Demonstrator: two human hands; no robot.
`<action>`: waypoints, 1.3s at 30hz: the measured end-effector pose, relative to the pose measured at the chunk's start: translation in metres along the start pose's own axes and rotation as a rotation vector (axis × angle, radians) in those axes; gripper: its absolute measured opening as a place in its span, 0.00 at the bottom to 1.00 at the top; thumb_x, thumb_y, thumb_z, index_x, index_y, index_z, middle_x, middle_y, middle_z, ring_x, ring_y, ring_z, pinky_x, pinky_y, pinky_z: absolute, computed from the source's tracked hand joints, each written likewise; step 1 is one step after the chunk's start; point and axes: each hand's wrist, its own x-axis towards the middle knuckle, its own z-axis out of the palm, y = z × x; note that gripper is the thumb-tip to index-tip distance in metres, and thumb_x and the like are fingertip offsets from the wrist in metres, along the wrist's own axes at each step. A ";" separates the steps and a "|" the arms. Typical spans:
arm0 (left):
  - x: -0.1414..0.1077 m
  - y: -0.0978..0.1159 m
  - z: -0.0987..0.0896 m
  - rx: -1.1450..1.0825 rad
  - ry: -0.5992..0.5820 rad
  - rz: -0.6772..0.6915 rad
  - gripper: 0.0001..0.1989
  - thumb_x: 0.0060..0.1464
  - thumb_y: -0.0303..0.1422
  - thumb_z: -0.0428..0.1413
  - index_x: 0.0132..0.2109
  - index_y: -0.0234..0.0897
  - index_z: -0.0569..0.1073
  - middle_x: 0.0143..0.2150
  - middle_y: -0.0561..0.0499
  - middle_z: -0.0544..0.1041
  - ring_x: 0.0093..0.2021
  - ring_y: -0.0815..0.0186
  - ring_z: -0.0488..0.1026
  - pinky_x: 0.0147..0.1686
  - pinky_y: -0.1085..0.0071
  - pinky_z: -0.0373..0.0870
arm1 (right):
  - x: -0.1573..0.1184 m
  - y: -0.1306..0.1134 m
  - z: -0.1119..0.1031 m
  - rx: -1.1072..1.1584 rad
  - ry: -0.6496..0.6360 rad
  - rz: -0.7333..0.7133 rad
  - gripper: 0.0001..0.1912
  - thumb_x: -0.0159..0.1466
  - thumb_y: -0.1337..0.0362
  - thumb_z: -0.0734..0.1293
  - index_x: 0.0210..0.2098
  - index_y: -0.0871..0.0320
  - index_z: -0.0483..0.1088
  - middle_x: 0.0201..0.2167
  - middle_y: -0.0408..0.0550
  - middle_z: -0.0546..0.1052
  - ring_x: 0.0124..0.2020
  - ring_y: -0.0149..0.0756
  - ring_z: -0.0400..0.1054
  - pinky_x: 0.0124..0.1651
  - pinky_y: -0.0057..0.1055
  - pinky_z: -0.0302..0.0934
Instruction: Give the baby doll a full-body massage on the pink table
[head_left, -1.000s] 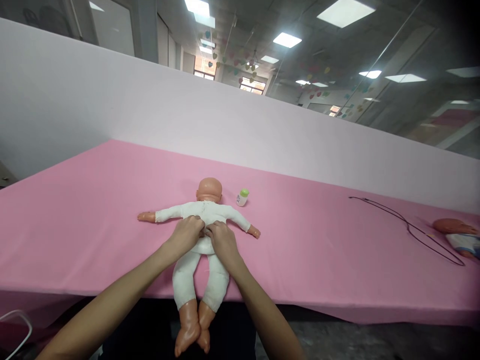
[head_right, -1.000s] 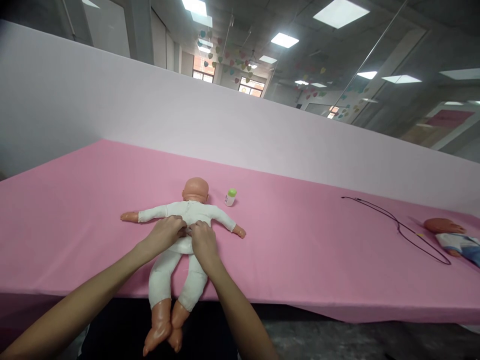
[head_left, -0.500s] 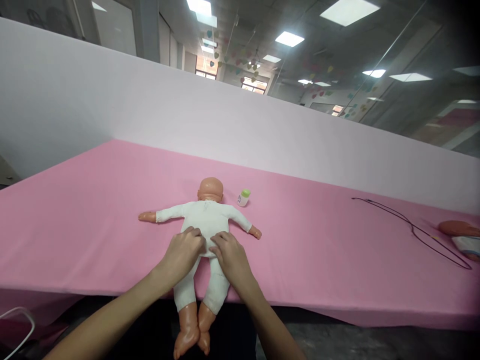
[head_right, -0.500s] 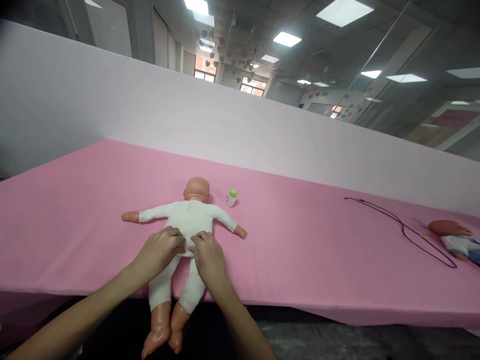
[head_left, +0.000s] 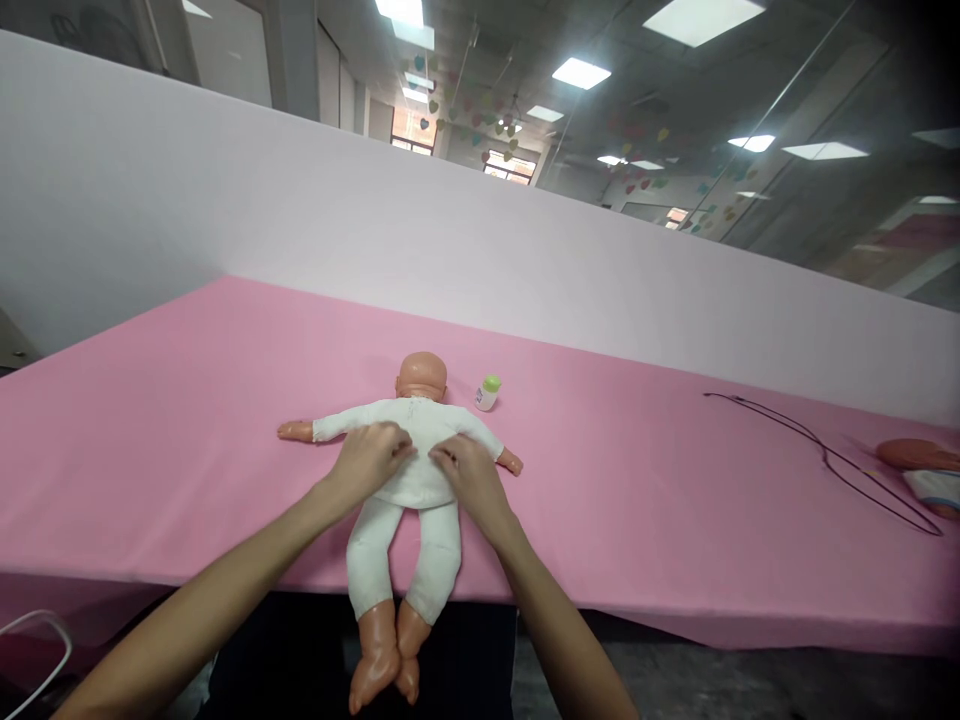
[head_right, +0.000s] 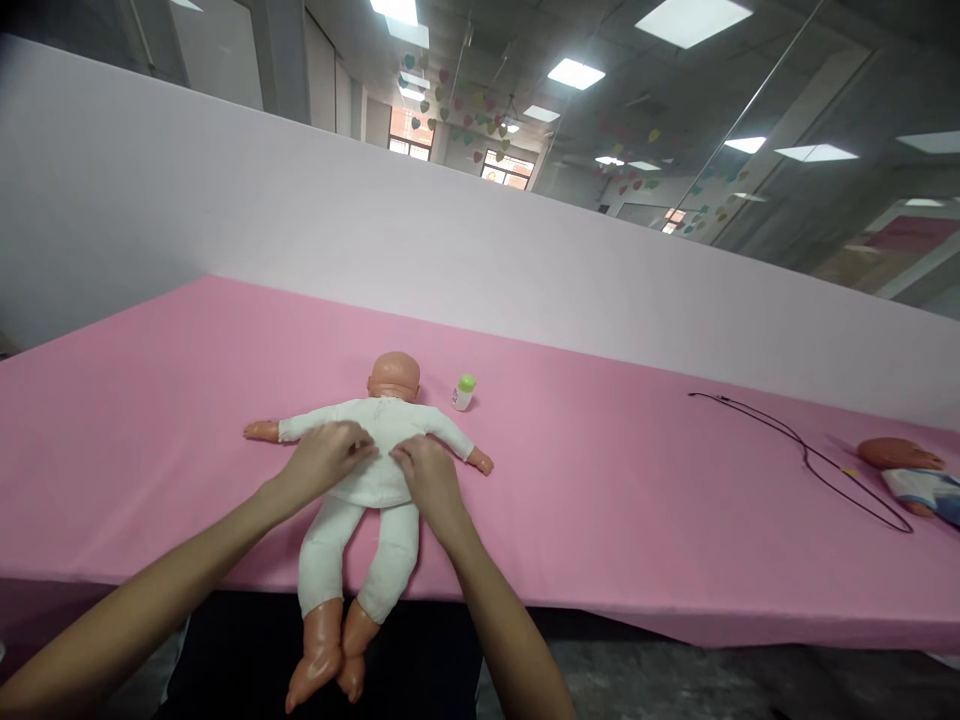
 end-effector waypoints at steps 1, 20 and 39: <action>0.012 -0.002 -0.003 0.016 0.035 -0.016 0.14 0.68 0.29 0.52 0.34 0.38 0.78 0.35 0.47 0.79 0.36 0.59 0.73 0.37 0.65 0.64 | 0.013 0.002 -0.003 -0.004 0.059 0.006 0.11 0.73 0.68 0.62 0.39 0.57 0.77 0.43 0.49 0.82 0.46 0.40 0.74 0.52 0.35 0.64; 0.037 0.001 0.023 0.151 0.099 0.032 0.16 0.64 0.18 0.46 0.40 0.32 0.79 0.48 0.38 0.78 0.46 0.55 0.73 0.47 0.61 0.68 | 0.048 0.022 0.032 -0.291 0.119 -0.029 0.12 0.73 0.72 0.62 0.44 0.56 0.77 0.48 0.54 0.80 0.51 0.46 0.71 0.52 0.39 0.65; 0.013 0.004 0.017 0.111 0.032 0.065 0.15 0.65 0.19 0.47 0.39 0.37 0.77 0.44 0.41 0.79 0.44 0.55 0.74 0.40 0.63 0.66 | 0.025 0.014 0.031 -0.148 0.056 0.017 0.09 0.72 0.70 0.64 0.43 0.57 0.78 0.46 0.51 0.81 0.48 0.41 0.73 0.52 0.33 0.63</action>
